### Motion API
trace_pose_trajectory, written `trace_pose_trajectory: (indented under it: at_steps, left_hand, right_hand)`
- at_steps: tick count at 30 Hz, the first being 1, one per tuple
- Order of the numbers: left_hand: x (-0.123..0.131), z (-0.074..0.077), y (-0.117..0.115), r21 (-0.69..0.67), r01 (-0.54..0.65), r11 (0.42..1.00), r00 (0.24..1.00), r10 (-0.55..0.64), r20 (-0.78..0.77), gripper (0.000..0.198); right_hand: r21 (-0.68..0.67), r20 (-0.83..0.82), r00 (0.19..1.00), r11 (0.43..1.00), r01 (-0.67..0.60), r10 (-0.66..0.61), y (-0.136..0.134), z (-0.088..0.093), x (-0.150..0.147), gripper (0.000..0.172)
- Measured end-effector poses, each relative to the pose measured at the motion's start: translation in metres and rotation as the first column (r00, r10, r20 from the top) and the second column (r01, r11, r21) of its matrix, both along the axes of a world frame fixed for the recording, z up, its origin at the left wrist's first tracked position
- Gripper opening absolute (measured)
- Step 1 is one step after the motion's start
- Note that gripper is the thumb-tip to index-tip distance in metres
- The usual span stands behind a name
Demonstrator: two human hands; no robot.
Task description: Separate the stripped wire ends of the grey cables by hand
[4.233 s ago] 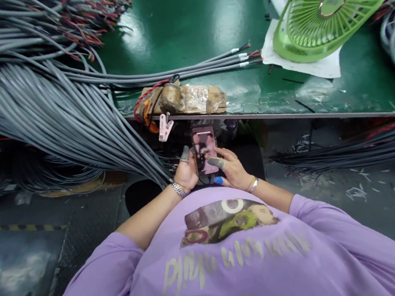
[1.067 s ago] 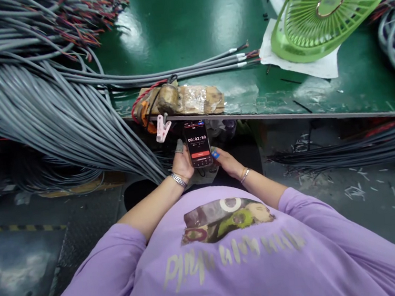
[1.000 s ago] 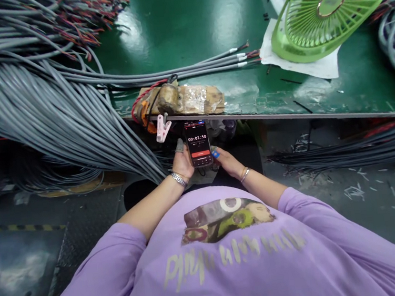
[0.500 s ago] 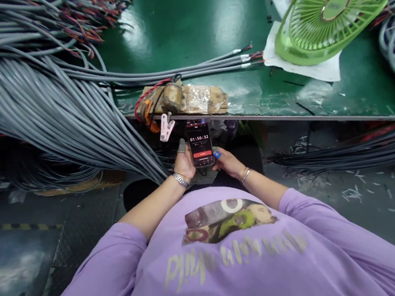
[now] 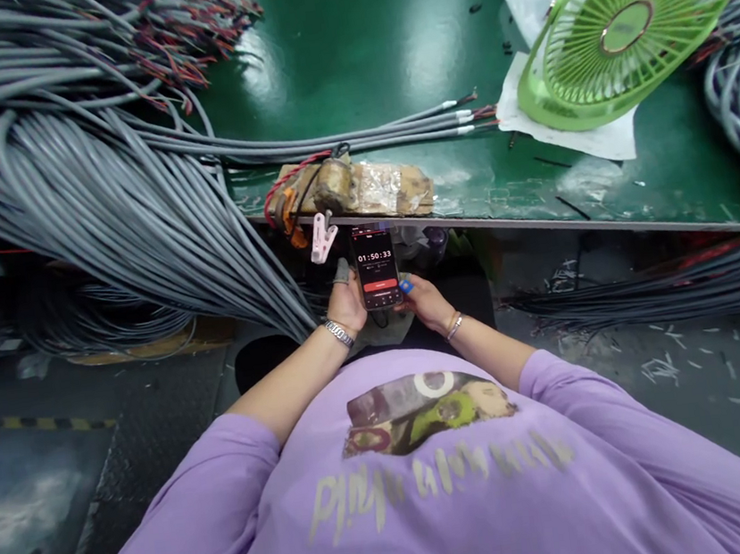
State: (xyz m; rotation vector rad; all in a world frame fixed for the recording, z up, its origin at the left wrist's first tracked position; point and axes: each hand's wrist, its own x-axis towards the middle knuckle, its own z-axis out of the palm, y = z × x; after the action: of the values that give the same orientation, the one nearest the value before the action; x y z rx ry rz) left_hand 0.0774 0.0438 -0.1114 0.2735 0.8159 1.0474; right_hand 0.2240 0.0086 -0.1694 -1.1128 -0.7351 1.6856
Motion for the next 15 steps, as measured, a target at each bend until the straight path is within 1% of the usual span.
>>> trace_pose_trajectory:
  at_steps: [2,4,7,9,11,12,15]
  left_hand:
    - [-0.003,-0.002,0.0,0.011,0.011,1.0,0.999,-0.011,-0.043,0.046]
    - [-0.007,-0.007,-0.001,0.031,0.027,0.999,0.992,-0.023,-0.124,0.047]
    - [-0.019,-0.015,-0.007,0.06,0.05,0.997,0.958,-0.031,-0.285,0.047]
    - [-0.03,-0.018,-0.016,0.07,0.077,0.995,0.932,-0.047,-0.359,0.042]
    - [-0.044,-0.019,-0.029,0.092,0.131,0.987,0.922,-0.087,-0.378,0.041]
    - [-0.051,-0.019,-0.037,0.11,0.171,0.979,0.921,-0.119,-0.37,0.044]
    - [-0.076,-0.018,-0.062,0.131,0.284,0.95,0.917,-0.229,-0.327,0.053]
  right_hand:
    - [-0.001,0.006,1.0,1.0,0.01,-0.01,0.0,0.0,-0.001,0.042]
    - [-0.007,0.026,0.999,0.999,0.033,-0.033,0.003,0.0,-0.001,0.037]
    - [-0.025,0.103,0.991,0.996,0.089,-0.086,0.011,0.0,0.001,0.027]
    - [-0.032,0.151,0.981,0.991,0.127,-0.12,0.02,0.001,0.003,0.021]
    - [-0.028,0.186,0.97,0.986,0.162,-0.154,0.032,0.001,0.005,0.014]
    - [-0.027,0.207,0.962,0.982,0.184,-0.175,0.039,0.001,0.005,0.013]
    - [-0.027,0.285,0.931,0.969,0.244,-0.226,0.059,0.001,0.005,0.014]
